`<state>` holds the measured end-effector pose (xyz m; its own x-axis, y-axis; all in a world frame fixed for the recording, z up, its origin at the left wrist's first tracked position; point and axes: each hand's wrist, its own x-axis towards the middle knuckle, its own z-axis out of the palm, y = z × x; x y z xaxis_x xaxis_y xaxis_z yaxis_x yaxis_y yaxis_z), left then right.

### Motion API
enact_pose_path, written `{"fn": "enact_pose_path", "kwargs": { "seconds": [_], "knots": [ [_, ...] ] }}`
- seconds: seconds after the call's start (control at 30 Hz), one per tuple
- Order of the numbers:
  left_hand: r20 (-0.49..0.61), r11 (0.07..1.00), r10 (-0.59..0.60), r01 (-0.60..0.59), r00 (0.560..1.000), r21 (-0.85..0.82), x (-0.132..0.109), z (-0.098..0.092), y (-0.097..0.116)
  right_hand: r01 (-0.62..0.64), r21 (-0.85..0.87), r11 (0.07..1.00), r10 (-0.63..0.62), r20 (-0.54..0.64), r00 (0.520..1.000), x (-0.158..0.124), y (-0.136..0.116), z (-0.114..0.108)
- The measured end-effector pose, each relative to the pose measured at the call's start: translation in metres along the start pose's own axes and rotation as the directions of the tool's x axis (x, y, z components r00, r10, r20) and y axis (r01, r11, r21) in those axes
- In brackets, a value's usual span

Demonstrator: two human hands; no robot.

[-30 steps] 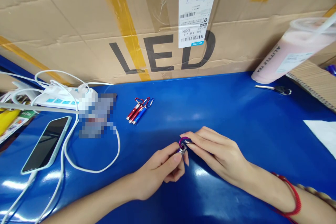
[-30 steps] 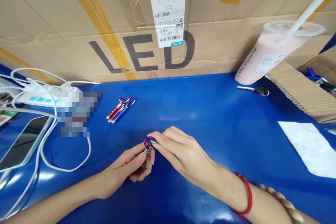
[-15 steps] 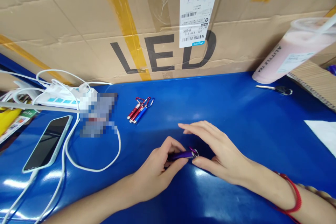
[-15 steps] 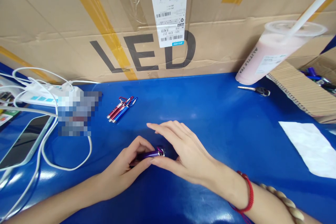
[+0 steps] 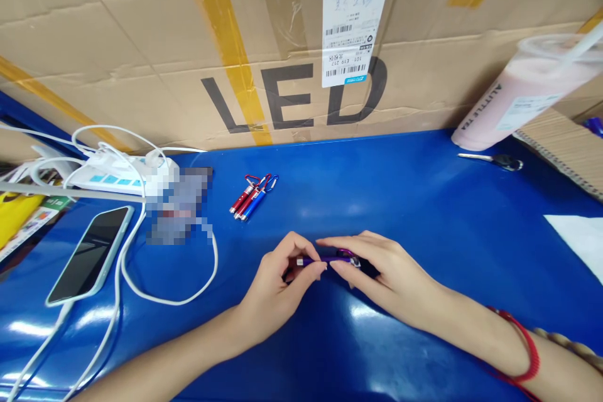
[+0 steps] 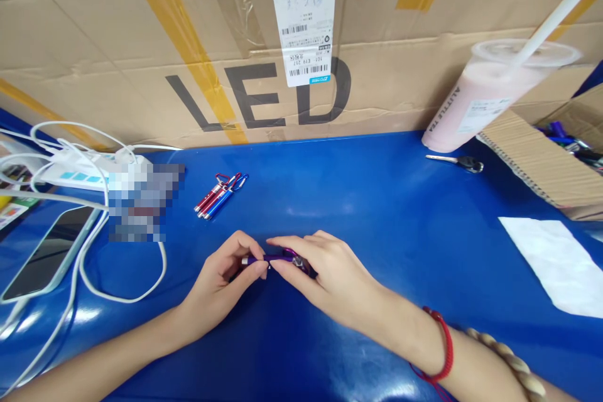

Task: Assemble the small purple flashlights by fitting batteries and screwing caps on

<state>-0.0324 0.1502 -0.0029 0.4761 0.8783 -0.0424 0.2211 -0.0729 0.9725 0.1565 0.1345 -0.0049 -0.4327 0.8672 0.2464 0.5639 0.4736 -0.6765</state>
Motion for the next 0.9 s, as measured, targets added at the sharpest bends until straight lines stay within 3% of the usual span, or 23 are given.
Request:
{"fn": "enact_pose_path", "kwargs": {
  "seconds": [0.17,0.33,0.4,0.57,0.67,0.77,0.9],
  "knots": [
    [-0.014,0.999,-0.002,0.001,1.0,-0.043,-0.002,0.003,-0.003,0.035,0.046,0.998,-0.037,0.043,0.998,0.001,-0.001,-0.001],
    [-0.06,0.992,0.117,-0.12,0.991,-0.049,-0.007,0.007,-0.007,0.031,0.187,0.982,-0.072,0.218,0.973,-0.001,-0.004,-0.001],
    [-0.065,0.989,0.145,-0.146,0.987,-0.025,-0.008,0.007,-0.008,0.005,0.203,0.979,-0.054,0.235,0.971,-0.002,-0.006,0.001],
    [-0.144,0.97,0.193,-0.167,0.971,0.175,-0.007,0.005,-0.006,-0.101,0.227,0.969,0.067,0.156,0.986,0.0,-0.008,0.001],
    [-0.234,0.953,0.215,-0.152,0.948,0.261,-0.005,0.001,-0.004,-0.178,0.224,0.958,0.174,0.036,0.984,0.005,-0.001,-0.003],
    [-0.275,0.979,0.146,-0.099,0.95,0.177,-0.002,-0.003,-0.004,-0.223,0.179,0.958,0.235,-0.05,0.971,0.009,0.007,-0.007],
    [-0.231,0.999,0.053,-0.055,0.971,-0.003,0.002,-0.005,-0.007,-0.207,0.191,0.96,0.213,-0.013,0.977,0.01,0.007,-0.007]
  ]
}}
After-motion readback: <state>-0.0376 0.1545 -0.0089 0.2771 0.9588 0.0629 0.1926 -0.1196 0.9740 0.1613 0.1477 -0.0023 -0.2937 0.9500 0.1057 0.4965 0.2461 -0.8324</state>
